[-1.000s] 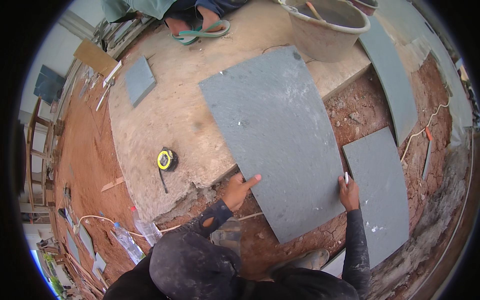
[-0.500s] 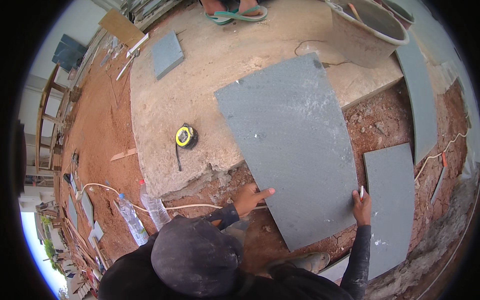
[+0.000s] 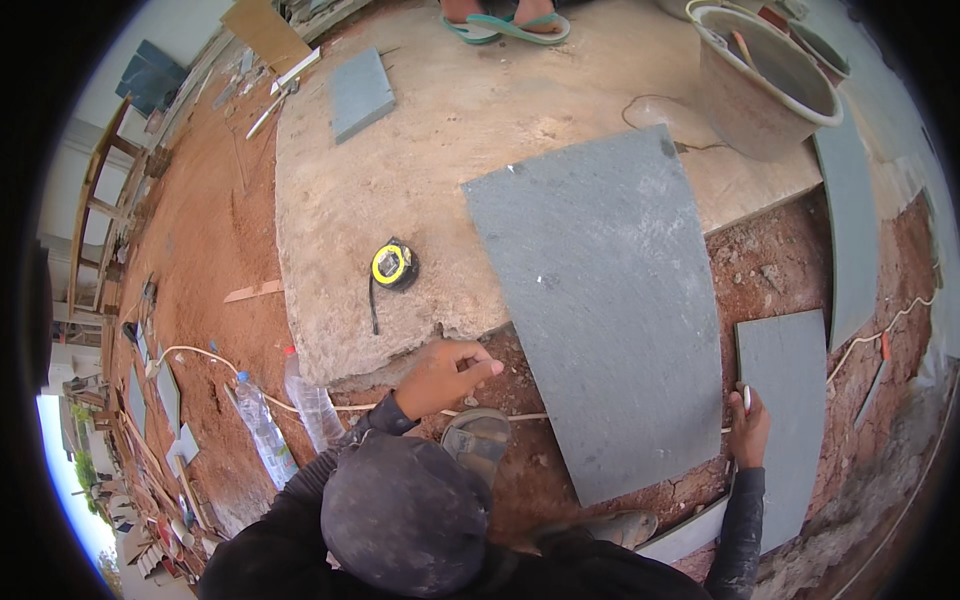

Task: The person measures and marks gray rectangular tiles on a construction site floor using a tape measure and a marker. They align the tiles, measure specific lengths, and draw lines to indicate cut points. The person handles the tiles one by one, positioning them for measurement and marking.

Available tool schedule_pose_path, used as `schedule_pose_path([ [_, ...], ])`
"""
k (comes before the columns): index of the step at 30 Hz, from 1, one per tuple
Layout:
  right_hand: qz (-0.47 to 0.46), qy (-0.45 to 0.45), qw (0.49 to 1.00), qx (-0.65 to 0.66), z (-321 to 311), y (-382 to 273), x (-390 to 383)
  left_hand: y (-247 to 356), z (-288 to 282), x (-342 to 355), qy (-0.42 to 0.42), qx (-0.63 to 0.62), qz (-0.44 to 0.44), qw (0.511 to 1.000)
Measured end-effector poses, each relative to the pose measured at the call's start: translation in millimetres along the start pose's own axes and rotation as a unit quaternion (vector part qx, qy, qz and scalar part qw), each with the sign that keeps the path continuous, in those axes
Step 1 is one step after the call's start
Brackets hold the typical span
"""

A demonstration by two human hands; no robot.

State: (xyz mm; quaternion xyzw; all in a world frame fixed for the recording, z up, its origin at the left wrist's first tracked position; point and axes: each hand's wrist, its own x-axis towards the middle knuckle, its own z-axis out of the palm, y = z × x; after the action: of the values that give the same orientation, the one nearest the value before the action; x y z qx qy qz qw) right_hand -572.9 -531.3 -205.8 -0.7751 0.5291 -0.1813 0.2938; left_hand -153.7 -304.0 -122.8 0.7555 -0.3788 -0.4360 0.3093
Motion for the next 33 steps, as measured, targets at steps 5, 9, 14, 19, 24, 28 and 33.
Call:
schedule_pose_path([
  [5, -0.092, -0.081, 0.989, -0.08, -56.4, -71.0, 41.7, -24.1, -77.1, 23.2, 0.424, 0.373, 0.177, 0.806],
  [9, -0.148, -0.161, 0.969, -0.114, -77.3, -146.1, 62.4, -63.5, -101.5, 34.1, 0.378, 0.344, 0.065, 0.857],
  [14, -0.195, -0.229, 0.944, -0.133, -75.9, -199.0, 57.1, -39.5, -88.9, 26.0, 0.326, 0.158, 0.102, 0.927],
  [19, -0.171, -0.308, 0.933, 0.069, -25.9, -216.8, 31.6, 25.6, -52.1, -12.8, -0.005, -0.176, 0.138, 0.975],
  [24, -0.112, -0.378, 0.881, 0.262, 9.5, -229.0, -1.4, 54.5, 19.6, -16.3, -0.219, -0.149, 0.156, 0.952],
  [28, -0.068, -0.401, 0.869, 0.283, 22.3, -206.7, -0.8, 48.9, 38.7, -13.1, -0.286, -0.13, 0.132, 0.94],
  [33, -0.007, -0.394, 0.871, 0.294, 21.2, -202.2, 4.5, 51.9, 47.9, -5.3, -0.251, -0.144, 0.141, 0.947],
])
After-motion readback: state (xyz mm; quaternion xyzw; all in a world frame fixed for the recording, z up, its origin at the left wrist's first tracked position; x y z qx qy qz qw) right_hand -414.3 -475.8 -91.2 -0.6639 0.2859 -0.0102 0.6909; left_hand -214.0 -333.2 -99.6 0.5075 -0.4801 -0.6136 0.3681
